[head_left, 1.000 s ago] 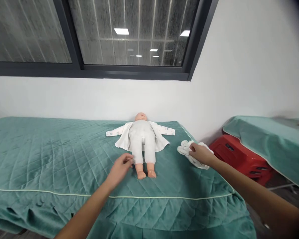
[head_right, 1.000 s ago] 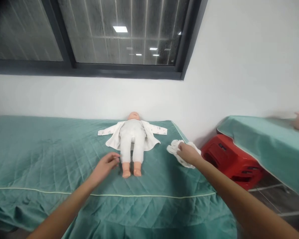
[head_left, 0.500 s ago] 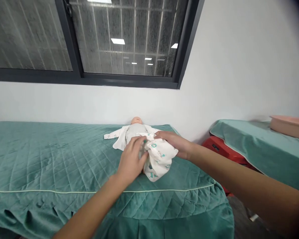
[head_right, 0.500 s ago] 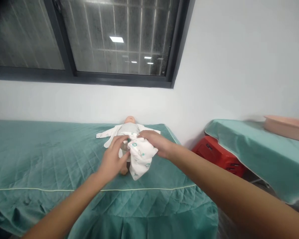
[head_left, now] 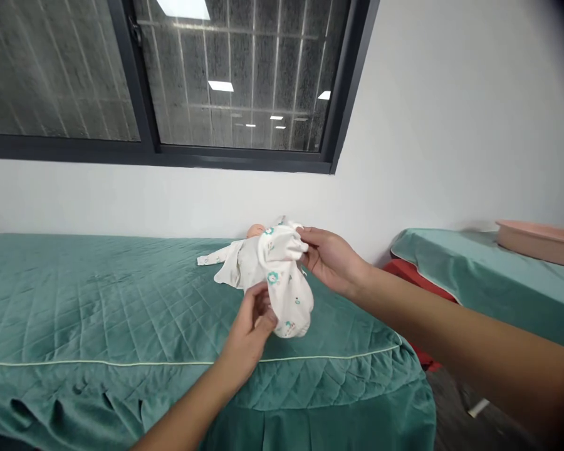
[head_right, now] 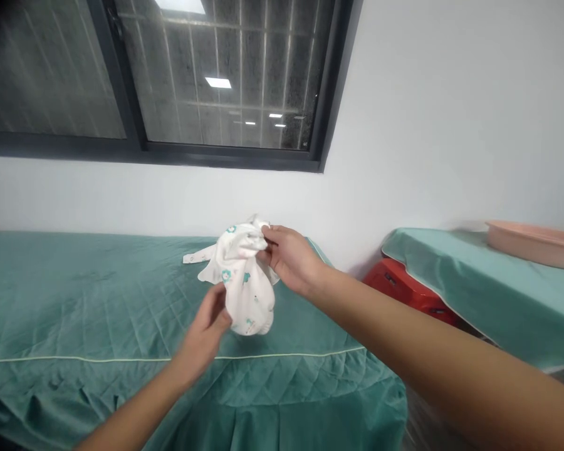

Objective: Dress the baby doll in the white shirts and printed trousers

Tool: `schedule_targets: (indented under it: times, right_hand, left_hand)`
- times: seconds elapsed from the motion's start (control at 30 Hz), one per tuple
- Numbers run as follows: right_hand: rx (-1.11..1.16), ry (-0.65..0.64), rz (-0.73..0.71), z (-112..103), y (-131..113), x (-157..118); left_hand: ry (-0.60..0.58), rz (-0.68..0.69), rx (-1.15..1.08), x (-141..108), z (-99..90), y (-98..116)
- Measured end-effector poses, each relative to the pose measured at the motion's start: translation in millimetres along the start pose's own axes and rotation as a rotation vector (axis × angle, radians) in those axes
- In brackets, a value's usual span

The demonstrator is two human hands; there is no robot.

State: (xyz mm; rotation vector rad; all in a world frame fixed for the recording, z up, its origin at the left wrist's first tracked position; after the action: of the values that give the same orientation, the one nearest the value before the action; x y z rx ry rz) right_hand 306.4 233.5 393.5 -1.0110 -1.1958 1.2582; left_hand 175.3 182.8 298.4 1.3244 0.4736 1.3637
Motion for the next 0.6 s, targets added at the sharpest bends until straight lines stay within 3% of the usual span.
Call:
schedule_targets:
  times: [0.13, 0.23, 0.33, 0.43, 0.5, 0.6]
  right_hand:
    - [0.112, 0.035, -0.013, 6.1, 6.8, -3.2]
    - [0.048, 0.026, -0.072, 1.1, 6.7, -5.4]
    - [-0.057, 0.073, -0.085, -19.9, 10.2, -10.0]
    - [-0.197, 0.137, -0.001, -46.7, 24.8, -16.6]
    - [-0.325, 0.112, 0.099, -56.7, 41.0, -20.9]
    - [-0.591, -0.011, 0.169, -52.0, 57.0, -27.6]
  left_hand:
    - [-0.031, -0.314, -0.259, -6.1, 11.5, -29.8]
    - [0.064, -0.431, -0.308, -3.2, -8.5, -34.6]
    - [0.218, -0.371, -0.292, 6.3, -50.1, -21.3]
    - [0.325, -0.276, -0.289, 17.9, -87.4, -1.0]
    - [0.333, -0.233, -0.32, 28.2, -98.6, 12.8]
    - [0.293, -0.218, -0.369, 46.8, -94.0, 29.3]
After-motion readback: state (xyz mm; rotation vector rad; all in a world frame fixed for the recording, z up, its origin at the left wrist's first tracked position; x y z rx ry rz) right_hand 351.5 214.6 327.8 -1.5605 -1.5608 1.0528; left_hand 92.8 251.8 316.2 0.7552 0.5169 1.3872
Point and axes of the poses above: each hand's wrist, its own x-axis towards the middle knuckle, its own z-axis out of the palm, y = z × x, the point moved 10 cm from there along x, towards the middle knuckle, and after that the axes turned 14 degrees about -x, right-handed, at the moved point
